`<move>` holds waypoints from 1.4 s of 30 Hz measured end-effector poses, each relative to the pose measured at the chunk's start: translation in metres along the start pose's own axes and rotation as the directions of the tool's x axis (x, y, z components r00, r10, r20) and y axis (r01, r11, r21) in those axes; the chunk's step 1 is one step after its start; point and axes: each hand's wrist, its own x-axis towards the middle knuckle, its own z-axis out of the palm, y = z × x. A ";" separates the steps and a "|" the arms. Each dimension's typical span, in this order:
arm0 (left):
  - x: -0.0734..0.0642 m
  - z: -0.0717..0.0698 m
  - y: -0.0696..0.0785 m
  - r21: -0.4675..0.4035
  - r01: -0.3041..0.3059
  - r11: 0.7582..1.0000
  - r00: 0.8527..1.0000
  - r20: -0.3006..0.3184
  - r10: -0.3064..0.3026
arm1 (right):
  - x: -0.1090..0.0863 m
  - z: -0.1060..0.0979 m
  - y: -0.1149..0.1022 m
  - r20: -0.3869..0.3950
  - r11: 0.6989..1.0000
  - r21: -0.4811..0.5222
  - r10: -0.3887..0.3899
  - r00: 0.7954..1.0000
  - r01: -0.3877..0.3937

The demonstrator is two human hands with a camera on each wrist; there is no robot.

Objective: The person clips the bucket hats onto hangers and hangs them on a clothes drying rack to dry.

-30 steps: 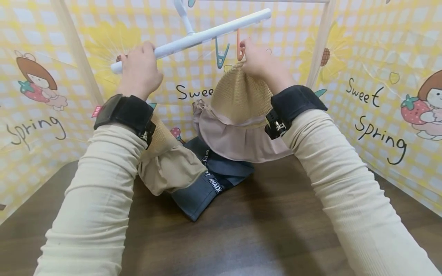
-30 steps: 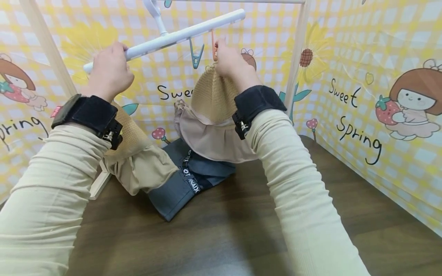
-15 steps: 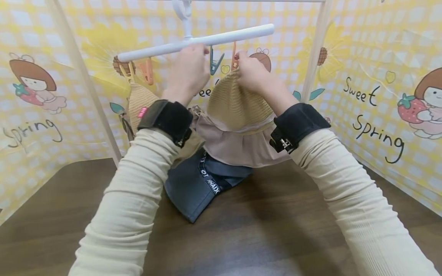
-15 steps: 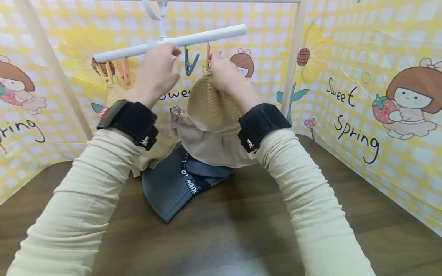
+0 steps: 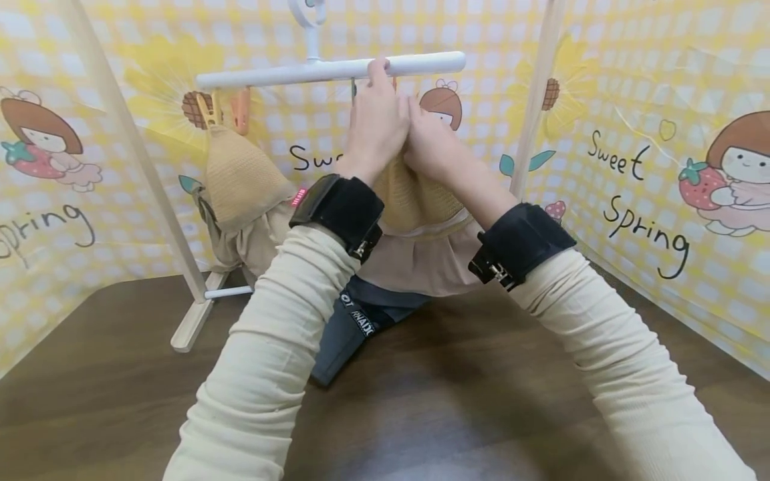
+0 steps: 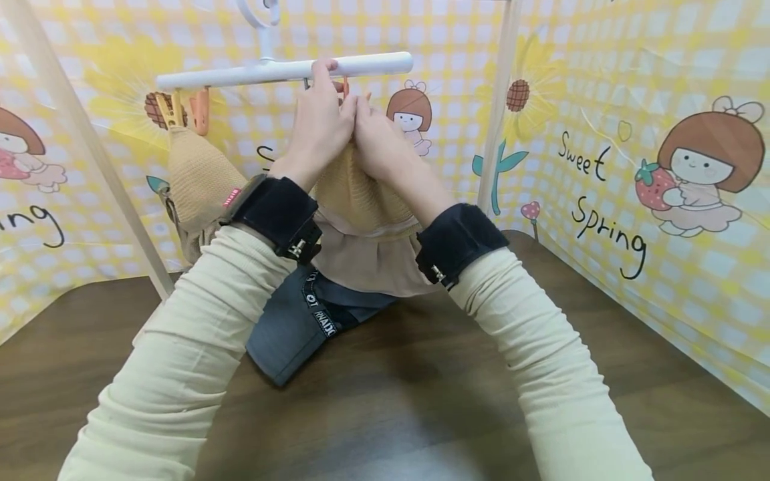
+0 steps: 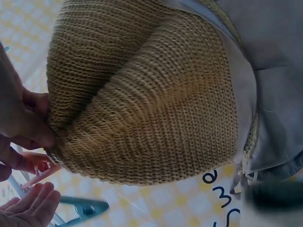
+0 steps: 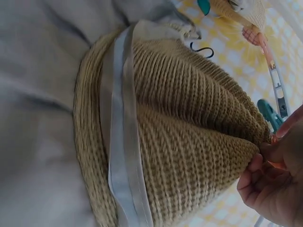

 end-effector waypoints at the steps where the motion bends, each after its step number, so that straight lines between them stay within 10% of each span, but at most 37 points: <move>1: 0.000 0.001 0.000 -0.021 0.008 1.000 1.000 0.001 -0.008 | -0.002 0.003 0.001 -0.012 1.000 0.011 0.001 1.000 -0.001; 8: -0.003 0.008 0.009 -0.053 0.066 0.996 0.996 0.055 -0.063 | -0.014 0.018 0.005 -0.133 1.000 0.027 0.013 0.991 -0.010; 23: -0.005 0.019 0.019 0.042 0.010 0.999 0.987 -0.159 -0.003 | -0.026 0.034 -0.003 -0.245 0.957 0.262 0.191 0.951 -0.125; 31: -0.009 0.020 0.027 0.107 -0.008 0.994 0.999 -0.032 0.011 | -0.043 0.046 -0.003 -0.259 0.921 0.335 0.292 0.921 -0.198; 42: -0.008 0.007 0.032 0.181 -0.053 0.982 0.999 0.004 0.054 | -0.052 0.034 -0.004 -0.363 0.943 0.325 0.195 0.911 -0.072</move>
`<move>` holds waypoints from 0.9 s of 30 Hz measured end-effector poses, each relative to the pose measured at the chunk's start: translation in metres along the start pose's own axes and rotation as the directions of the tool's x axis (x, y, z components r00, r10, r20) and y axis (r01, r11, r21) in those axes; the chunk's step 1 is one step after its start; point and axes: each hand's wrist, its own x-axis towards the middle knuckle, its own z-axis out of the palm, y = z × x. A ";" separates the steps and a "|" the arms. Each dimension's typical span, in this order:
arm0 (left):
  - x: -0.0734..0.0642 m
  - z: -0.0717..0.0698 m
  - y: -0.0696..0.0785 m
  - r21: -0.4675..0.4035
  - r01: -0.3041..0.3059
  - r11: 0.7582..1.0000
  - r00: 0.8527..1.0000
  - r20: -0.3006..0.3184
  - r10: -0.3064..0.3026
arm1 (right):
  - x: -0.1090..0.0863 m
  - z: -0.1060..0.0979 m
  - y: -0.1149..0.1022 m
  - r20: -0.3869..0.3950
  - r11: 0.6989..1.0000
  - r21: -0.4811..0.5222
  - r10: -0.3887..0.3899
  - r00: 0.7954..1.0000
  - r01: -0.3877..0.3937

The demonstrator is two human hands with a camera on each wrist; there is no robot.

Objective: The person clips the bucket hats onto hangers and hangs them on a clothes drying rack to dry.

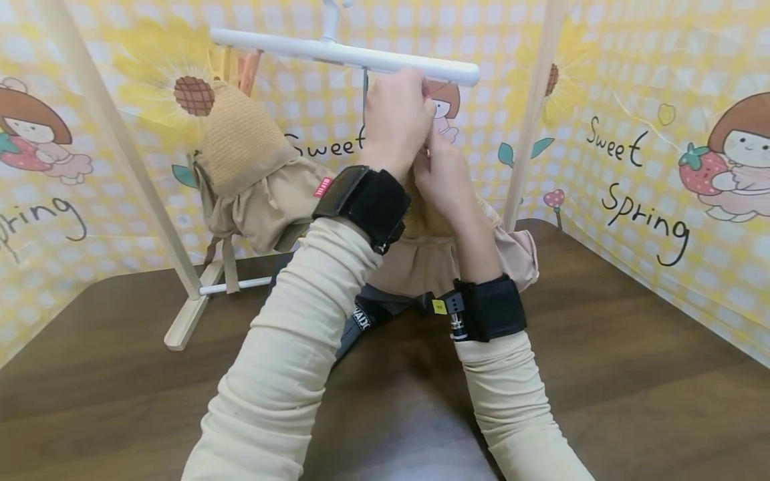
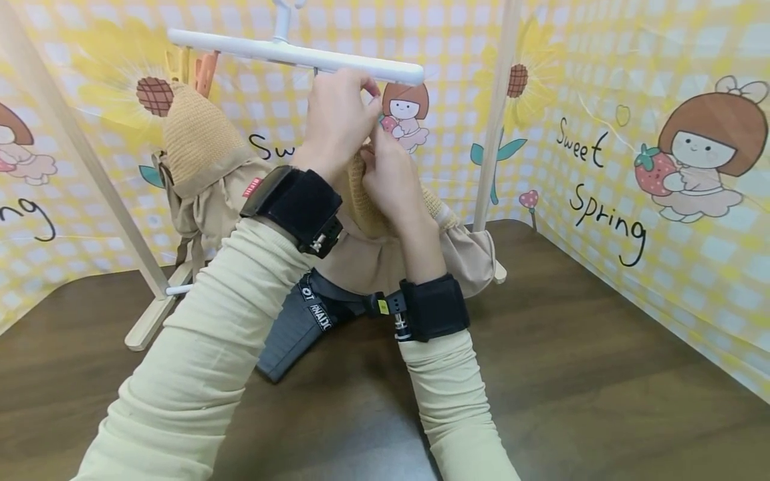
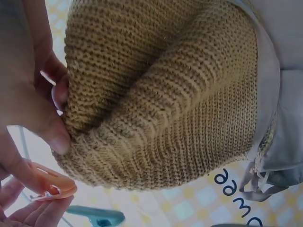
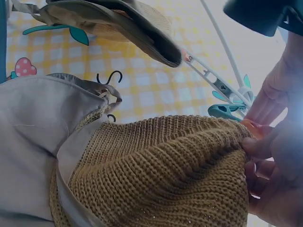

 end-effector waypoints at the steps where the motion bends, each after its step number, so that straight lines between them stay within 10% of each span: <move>1: 0.000 -0.001 0.000 0.006 -0.003 1.000 1.000 0.006 0.003 | -0.001 -0.001 0.001 0.000 1.000 0.007 -0.006 1.000 0.006; 7: 0.001 -0.005 -0.002 0.027 0.000 1.000 0.998 0.058 -0.002 | -0.003 -0.001 0.001 0.002 0.998 0.069 -0.006 1.000 0.006; 15: 0.003 -0.003 -0.011 -0.025 0.029 0.999 0.997 0.077 -0.027 | -0.001 -0.006 0.010 -0.010 0.962 0.195 0.196 0.981 -0.190; 27: 0.003 -0.009 -0.027 -0.098 -0.006 0.995 0.995 0.097 0.015 | -0.002 -0.003 0.006 0.015 0.974 0.208 0.086 0.996 -0.087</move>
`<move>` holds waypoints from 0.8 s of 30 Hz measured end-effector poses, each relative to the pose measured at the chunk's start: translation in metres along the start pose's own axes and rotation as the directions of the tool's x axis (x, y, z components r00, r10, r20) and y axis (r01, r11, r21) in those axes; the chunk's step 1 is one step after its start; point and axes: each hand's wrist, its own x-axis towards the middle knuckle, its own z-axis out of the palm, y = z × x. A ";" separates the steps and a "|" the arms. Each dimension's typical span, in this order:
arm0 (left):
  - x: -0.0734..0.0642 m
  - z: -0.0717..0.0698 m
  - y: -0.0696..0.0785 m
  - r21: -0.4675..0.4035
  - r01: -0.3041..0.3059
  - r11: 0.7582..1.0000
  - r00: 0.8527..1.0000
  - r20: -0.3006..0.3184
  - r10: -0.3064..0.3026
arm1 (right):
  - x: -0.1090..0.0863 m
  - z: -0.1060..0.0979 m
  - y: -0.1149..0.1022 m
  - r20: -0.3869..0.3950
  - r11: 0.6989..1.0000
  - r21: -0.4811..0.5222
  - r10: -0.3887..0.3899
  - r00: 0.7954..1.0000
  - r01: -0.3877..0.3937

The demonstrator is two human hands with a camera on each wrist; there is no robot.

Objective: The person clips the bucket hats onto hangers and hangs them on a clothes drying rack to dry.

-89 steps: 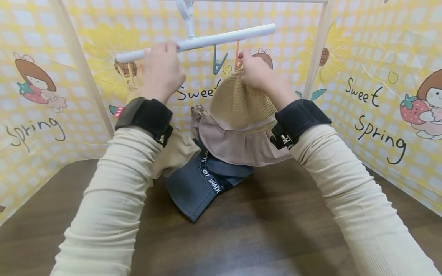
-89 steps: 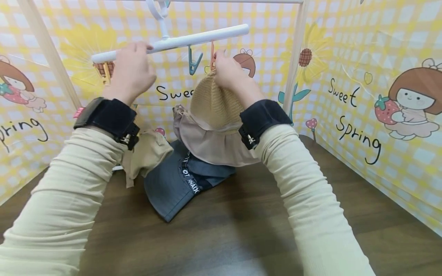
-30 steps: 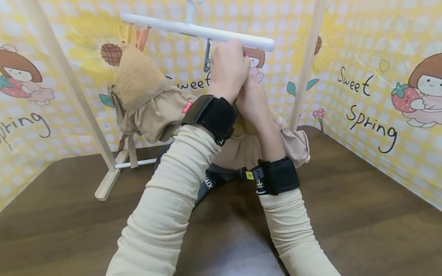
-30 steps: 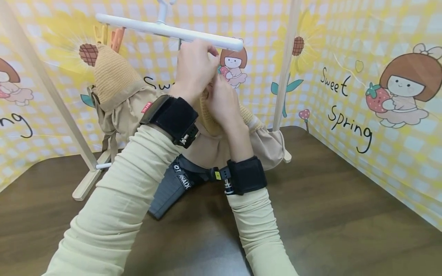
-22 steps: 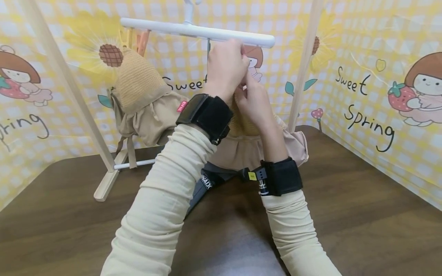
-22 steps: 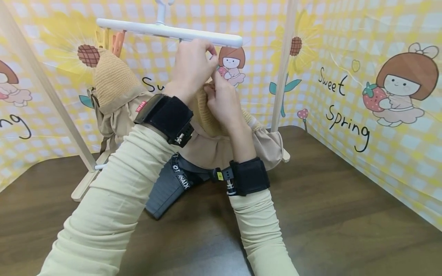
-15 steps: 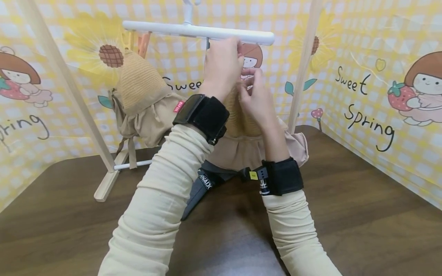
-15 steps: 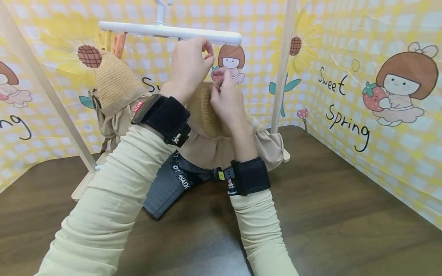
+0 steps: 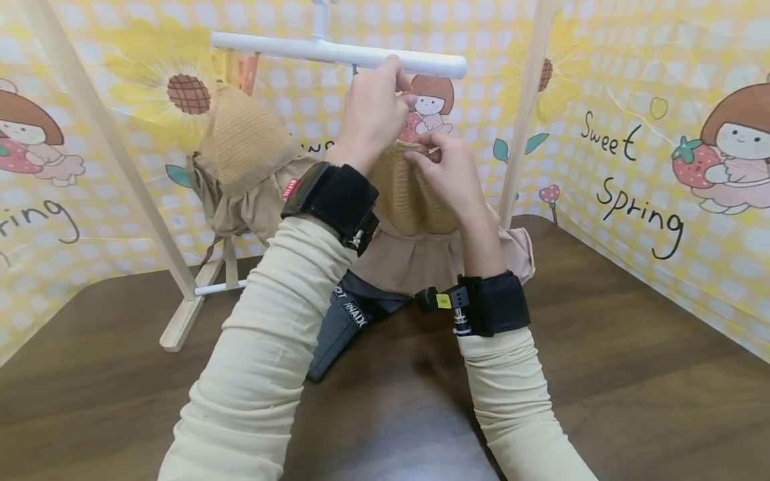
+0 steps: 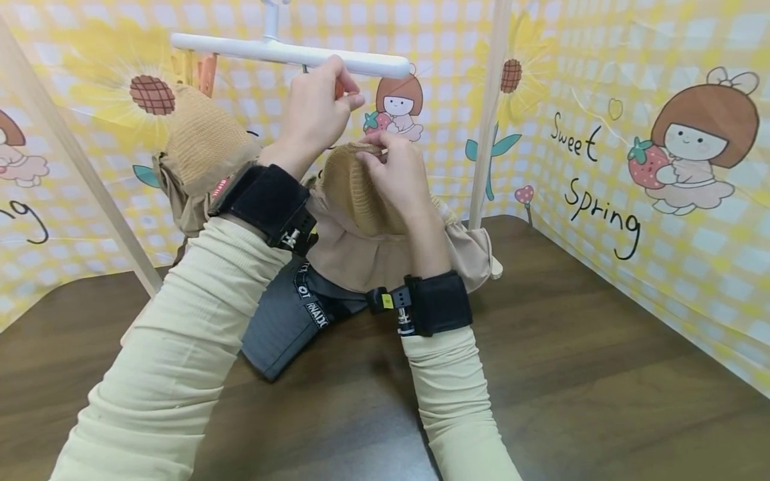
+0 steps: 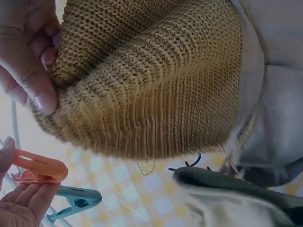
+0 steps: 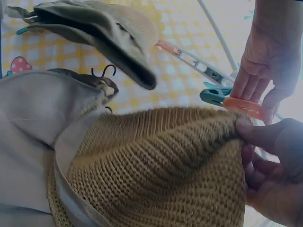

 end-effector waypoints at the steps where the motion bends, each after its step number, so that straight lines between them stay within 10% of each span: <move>1: 0.000 0.000 0.000 0.001 -0.002 1.000 1.000 -0.003 0.002 | -0.001 0.000 -0.001 0.007 1.000 0.015 -0.011 1.000 0.011; 9: 0.000 -0.006 0.004 0.013 0.012 1.000 1.000 0.002 -0.012 | -0.001 0.002 -0.005 0.004 0.978 0.177 -0.116 0.993 0.114; 19: 0.002 -0.011 0.005 0.061 0.013 0.998 0.999 0.037 -0.016 | 0.002 0.011 0.006 -0.164 0.997 0.074 0.015 0.986 -0.003; 24: 0.002 -0.011 0.004 0.052 0.024 0.998 0.998 0.052 -0.027 | 0.003 0.014 0.008 -0.129 0.994 0.105 0.010 0.992 0.004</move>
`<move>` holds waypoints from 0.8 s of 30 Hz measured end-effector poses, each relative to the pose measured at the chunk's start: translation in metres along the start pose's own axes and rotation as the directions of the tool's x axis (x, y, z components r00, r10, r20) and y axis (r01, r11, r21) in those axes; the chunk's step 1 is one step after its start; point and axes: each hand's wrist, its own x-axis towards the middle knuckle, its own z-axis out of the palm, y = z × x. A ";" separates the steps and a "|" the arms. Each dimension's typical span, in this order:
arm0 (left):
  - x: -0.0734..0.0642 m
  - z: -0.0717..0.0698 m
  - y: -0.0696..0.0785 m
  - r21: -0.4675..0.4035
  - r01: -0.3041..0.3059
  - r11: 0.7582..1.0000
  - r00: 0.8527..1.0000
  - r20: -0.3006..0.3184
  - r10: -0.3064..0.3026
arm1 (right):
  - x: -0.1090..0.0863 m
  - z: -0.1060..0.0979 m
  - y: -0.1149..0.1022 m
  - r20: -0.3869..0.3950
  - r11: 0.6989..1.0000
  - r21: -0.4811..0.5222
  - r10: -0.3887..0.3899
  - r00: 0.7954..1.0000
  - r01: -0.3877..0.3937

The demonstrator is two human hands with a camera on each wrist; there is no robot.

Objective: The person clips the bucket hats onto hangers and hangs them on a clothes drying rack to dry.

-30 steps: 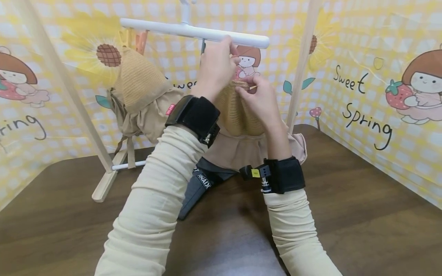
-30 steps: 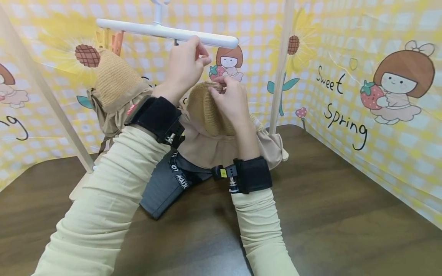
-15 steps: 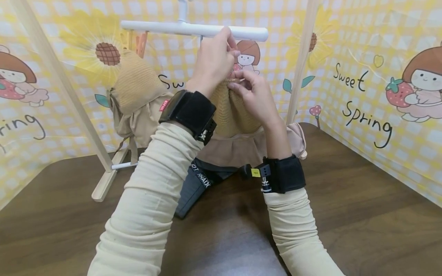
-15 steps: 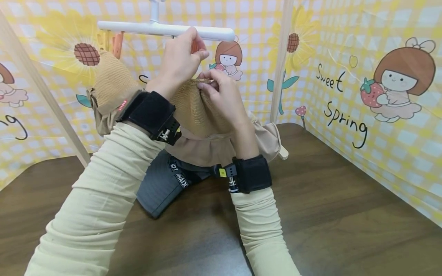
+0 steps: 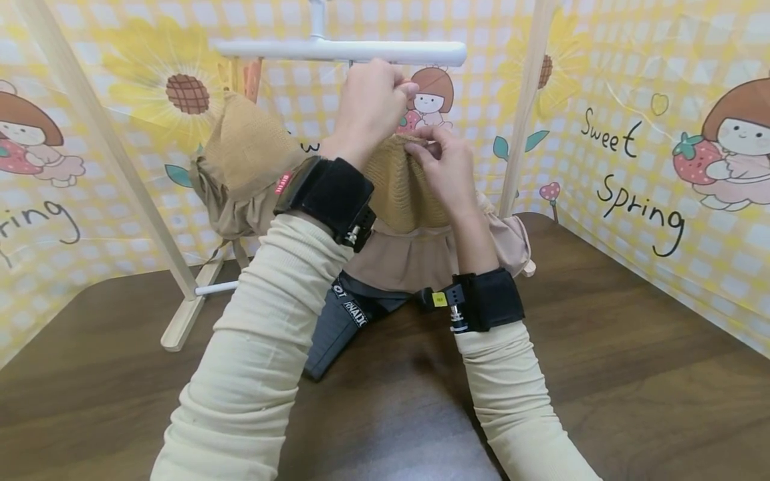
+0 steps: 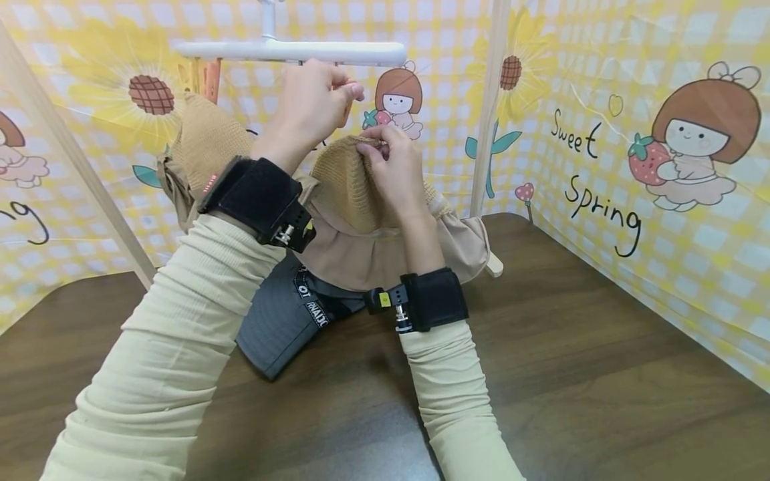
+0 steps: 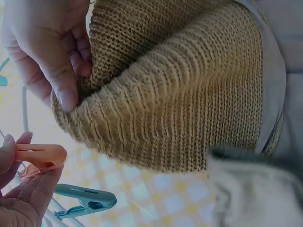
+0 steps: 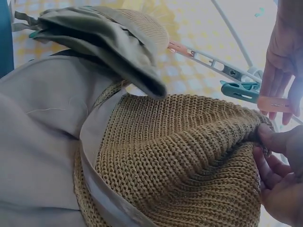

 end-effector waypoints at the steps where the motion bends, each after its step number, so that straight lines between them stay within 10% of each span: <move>1: 0.000 0.001 0.000 0.000 0.003 1.000 1.000 0.004 -0.003 | 0.000 0.001 0.000 0.016 1.000 0.008 0.001 1.000 -0.002; 24: -0.008 0.005 -0.011 -0.207 0.059 0.977 0.998 -0.016 -0.064 | -0.002 0.009 -0.002 0.075 1.000 -0.005 -0.022 0.997 0.023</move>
